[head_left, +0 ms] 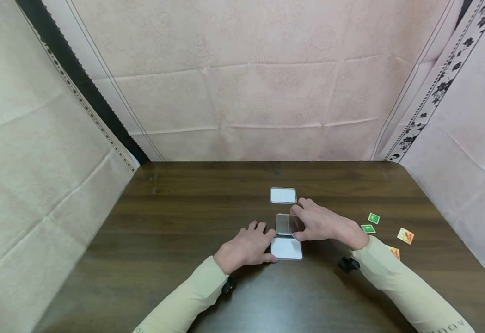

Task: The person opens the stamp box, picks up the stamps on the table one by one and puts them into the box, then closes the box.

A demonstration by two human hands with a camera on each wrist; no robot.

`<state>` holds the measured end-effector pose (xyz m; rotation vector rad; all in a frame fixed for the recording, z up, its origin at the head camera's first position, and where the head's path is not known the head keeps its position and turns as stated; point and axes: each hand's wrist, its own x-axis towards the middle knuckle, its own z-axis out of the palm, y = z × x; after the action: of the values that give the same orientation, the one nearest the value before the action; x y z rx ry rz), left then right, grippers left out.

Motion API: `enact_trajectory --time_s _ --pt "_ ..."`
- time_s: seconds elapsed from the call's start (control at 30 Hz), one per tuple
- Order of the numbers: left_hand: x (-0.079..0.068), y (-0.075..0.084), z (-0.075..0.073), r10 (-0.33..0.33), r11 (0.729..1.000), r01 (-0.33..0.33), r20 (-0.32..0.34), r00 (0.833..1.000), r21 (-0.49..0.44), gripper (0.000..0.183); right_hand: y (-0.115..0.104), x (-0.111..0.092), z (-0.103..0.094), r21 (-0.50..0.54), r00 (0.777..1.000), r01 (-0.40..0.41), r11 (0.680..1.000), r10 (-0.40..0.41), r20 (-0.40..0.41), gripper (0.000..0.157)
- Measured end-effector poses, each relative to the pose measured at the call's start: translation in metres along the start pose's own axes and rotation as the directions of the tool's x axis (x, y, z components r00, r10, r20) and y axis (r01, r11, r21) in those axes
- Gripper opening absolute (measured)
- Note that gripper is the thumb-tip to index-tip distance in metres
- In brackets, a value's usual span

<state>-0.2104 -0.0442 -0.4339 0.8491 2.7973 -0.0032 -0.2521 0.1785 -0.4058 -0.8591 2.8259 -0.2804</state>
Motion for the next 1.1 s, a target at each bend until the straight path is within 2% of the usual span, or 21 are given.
enact_trajectory --time_s 0.47,0.83,1.1 --pt "0.001 0.001 -0.001 -0.002 1.000 0.002 0.014 1.000 0.011 0.069 0.000 0.007 -0.003 0.005 1.000 0.014 1.000 -0.014 -0.016 0.059" --pt "0.001 0.000 0.000 0.008 1.000 -0.009 0.007 1.000 0.029 0.064 0.002 0.015 0.003 0.016 1.000 -0.003 1.000 0.003 0.003 0.059" --pt "-0.001 0.000 -0.001 0.007 1.000 -0.007 0.001 1.000 0.010 0.063 0.004 0.022 0.005 0.021 1.000 0.004 1.000 -0.005 0.029 0.056"
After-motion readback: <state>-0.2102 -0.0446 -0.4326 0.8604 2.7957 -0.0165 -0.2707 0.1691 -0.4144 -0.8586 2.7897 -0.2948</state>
